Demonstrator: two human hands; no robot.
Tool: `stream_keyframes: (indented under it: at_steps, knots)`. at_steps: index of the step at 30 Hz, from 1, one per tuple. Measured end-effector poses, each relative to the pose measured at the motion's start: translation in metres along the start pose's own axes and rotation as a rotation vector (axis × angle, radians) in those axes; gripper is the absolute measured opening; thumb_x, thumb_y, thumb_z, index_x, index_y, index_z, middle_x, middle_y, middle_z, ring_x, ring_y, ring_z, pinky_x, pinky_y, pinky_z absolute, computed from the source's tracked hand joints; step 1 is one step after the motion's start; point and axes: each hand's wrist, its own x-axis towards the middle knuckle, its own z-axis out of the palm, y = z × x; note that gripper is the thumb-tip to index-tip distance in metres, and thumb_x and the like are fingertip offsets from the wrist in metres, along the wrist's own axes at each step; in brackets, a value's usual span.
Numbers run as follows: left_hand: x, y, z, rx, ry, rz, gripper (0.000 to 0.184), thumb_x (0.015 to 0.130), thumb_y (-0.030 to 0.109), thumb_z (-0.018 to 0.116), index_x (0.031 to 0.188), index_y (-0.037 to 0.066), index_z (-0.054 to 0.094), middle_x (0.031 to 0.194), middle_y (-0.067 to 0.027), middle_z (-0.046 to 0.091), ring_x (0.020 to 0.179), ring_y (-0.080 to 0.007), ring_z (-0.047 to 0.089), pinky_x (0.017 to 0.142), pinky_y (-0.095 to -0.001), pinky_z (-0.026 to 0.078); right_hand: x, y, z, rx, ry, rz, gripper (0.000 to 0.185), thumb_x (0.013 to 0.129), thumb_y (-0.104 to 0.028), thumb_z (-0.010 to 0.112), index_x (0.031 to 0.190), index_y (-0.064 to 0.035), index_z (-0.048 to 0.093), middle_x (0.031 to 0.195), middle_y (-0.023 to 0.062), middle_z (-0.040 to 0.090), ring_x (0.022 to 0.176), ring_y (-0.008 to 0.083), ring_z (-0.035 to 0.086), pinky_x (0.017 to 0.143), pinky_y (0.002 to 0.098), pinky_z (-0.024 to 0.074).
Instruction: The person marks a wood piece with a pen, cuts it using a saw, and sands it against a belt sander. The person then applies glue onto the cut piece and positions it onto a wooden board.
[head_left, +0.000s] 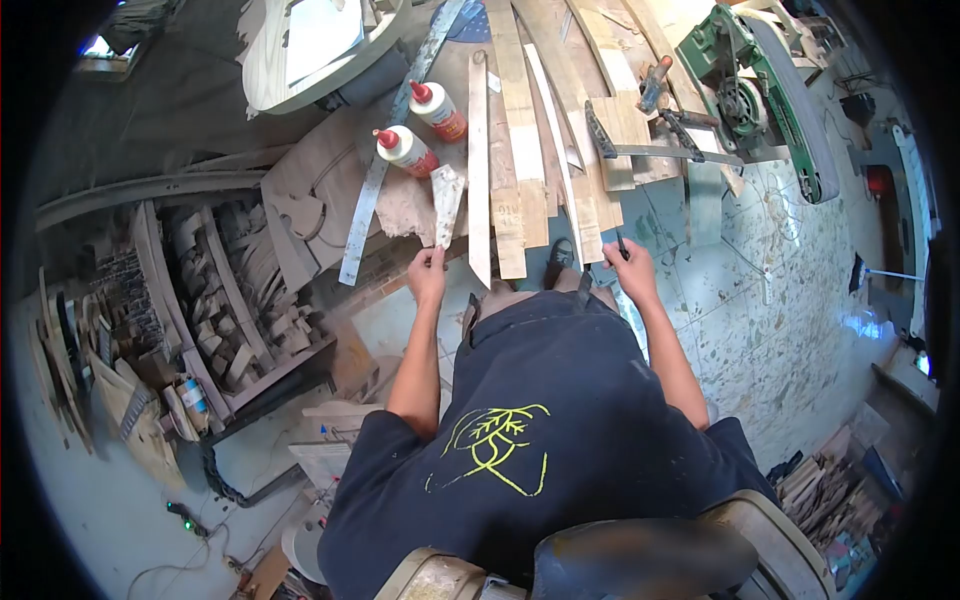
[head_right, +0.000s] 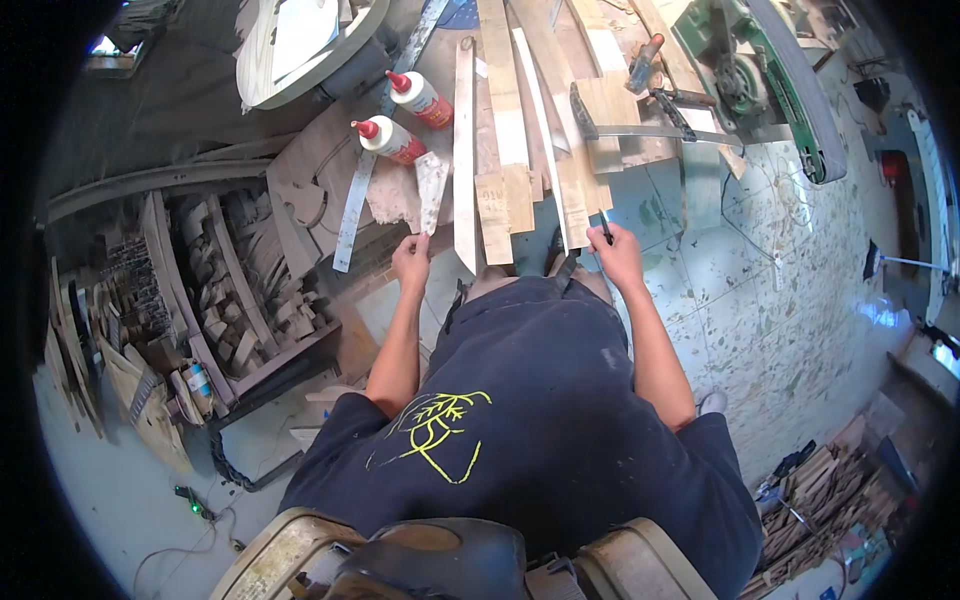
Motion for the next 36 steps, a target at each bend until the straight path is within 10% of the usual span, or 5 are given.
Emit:
stream_keyframes:
  at_steps: [15, 20, 29, 36]
  knots:
    - [-0.068, 0.039, 0.063, -0.511, -0.363, -0.251, 0.024, 0.105, 0.022, 0.055, 0.099, 0.002, 0.066, 0.092, -0.0058, 0.071, 0.083, -0.0149, 0.071, 0.063, -0.0265, 0.053, 0.046, -0.075, 0.033, -0.672, -0.393, -0.315, 0.038, 0.088, -0.032, 0.07, 0.107, 0.0007, 0.072, 0.098, 0.026, 0.071, 0.096, 0.0435, 0.068, 0.086, 0.05, 0.053]
    - [-0.078, 0.031, 0.065, -0.327, -0.154, -0.157, 0.022, 0.104, 0.019, 0.056, 0.098, 0.001, 0.066, 0.09, -0.001, 0.064, 0.084, -0.0096, 0.06, 0.074, -0.0261, 0.049, 0.046, -0.091, 0.005, -0.751, -0.292, -0.235, 0.039, 0.088, -0.033, 0.069, 0.104, 0.0025, 0.072, 0.098, 0.0292, 0.071, 0.094, 0.0462, 0.068, 0.085, 0.0518, 0.0536]
    - [-0.068, -0.005, 0.041, -0.151, -0.23, -0.018, 0.022, 0.102, 0.02, 0.059, 0.093, 0.001, 0.066, 0.082, 0.0006, 0.063, 0.077, -0.0086, 0.056, 0.07, -0.0267, 0.045, 0.061, -0.029, 0.072, -0.551, -0.443, -0.121, 0.06, 0.089, -0.039, 0.068, 0.127, 0.0069, 0.061, 0.109, 0.0307, 0.069, 0.105, 0.0448, 0.066, 0.091, 0.0471, 0.052]
    - [-0.066, 0.014, 0.044, -0.29, -0.367, -0.22, 0.022, 0.105, 0.02, 0.055, 0.093, 0.004, 0.065, 0.082, -0.003, 0.068, 0.064, -0.01, 0.064, 0.054, -0.0258, 0.051, 0.042, -0.027, 0.094, -0.271, -0.526, 0.048, 0.032, 0.085, -0.02, 0.064, 0.11, 0.0007, 0.067, 0.073, 0.0126, 0.065, 0.069, 0.0227, 0.061, 0.069, 0.0365, 0.0495]
